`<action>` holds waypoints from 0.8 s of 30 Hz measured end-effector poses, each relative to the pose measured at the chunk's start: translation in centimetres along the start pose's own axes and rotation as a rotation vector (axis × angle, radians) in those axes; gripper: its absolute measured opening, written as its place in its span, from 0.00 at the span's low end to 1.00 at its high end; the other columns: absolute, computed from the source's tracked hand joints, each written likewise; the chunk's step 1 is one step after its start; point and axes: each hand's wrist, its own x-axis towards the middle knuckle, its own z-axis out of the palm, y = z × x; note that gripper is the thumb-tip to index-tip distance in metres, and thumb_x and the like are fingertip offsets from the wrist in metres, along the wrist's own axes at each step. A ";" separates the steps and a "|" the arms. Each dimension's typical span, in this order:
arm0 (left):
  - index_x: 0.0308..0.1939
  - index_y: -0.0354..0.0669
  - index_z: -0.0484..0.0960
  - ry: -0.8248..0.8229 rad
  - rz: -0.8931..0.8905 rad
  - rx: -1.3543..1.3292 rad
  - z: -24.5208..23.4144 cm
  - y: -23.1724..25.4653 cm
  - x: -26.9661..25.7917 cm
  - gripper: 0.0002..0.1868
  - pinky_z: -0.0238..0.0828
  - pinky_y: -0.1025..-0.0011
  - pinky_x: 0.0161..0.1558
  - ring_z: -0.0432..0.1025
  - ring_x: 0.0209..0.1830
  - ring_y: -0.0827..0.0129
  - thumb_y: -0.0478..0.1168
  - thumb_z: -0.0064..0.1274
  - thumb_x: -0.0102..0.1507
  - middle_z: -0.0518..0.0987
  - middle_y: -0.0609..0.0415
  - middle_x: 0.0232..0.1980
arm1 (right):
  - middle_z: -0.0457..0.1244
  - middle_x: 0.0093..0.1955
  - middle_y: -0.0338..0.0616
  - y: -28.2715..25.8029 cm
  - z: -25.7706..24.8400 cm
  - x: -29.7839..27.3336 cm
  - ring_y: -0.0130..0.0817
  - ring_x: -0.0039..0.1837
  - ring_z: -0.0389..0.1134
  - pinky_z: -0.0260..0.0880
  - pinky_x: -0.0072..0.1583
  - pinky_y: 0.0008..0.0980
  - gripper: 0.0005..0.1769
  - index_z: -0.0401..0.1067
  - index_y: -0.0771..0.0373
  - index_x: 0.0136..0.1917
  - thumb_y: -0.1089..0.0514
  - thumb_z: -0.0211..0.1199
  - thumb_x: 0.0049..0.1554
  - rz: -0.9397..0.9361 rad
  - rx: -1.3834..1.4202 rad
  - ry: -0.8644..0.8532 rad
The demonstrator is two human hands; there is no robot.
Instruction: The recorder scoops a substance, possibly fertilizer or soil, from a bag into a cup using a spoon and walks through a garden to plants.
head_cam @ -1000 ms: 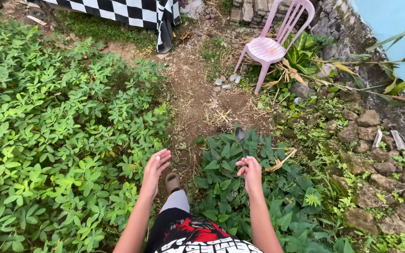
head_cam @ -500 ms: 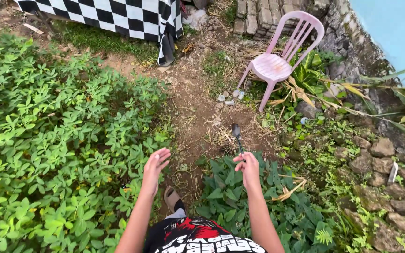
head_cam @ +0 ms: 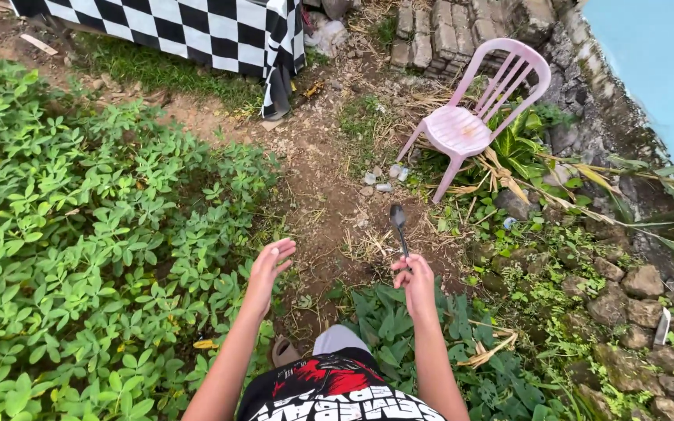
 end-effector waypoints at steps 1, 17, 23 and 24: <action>0.66 0.38 0.73 -0.005 0.001 0.002 0.0 0.1 0.8 0.25 0.64 0.60 0.70 0.70 0.69 0.60 0.48 0.33 0.72 0.77 0.46 0.67 | 0.67 0.41 0.51 0.2 -0.1 0.7 0.30 0.31 0.61 0.65 0.36 0.30 0.09 0.67 0.66 0.48 0.60 0.48 0.64 -0.003 0.003 0.003; 0.66 0.37 0.73 -0.010 -0.057 -0.029 0.0 -1.0 10.4 0.27 0.64 0.59 0.69 0.70 0.69 0.59 0.51 0.36 0.71 0.77 0.45 0.67 | 0.67 0.41 0.50 1.1 -1.1 9.1 0.33 0.37 0.69 0.66 0.41 0.28 0.10 0.67 0.66 0.50 0.57 0.48 0.65 0.007 0.007 0.135; 0.67 0.37 0.73 -0.001 -0.041 -0.030 2.3 -2.1 17.0 0.27 0.65 0.59 0.68 0.71 0.69 0.61 0.51 0.36 0.71 0.77 0.46 0.67 | 0.68 0.42 0.46 0.6 -2.0 17.7 0.31 0.41 0.71 0.62 0.40 0.27 0.10 0.67 0.63 0.50 0.56 0.48 0.66 0.053 0.003 0.126; 0.66 0.37 0.73 -0.005 -0.041 -0.040 2.8 -2.3 18.2 0.27 0.65 0.60 0.68 0.71 0.69 0.61 0.50 0.36 0.71 0.77 0.47 0.68 | 0.68 0.43 0.45 0.5 -2.2 19.3 0.30 0.42 0.70 0.63 0.40 0.26 0.11 0.68 0.62 0.51 0.55 0.48 0.66 0.054 -0.005 0.119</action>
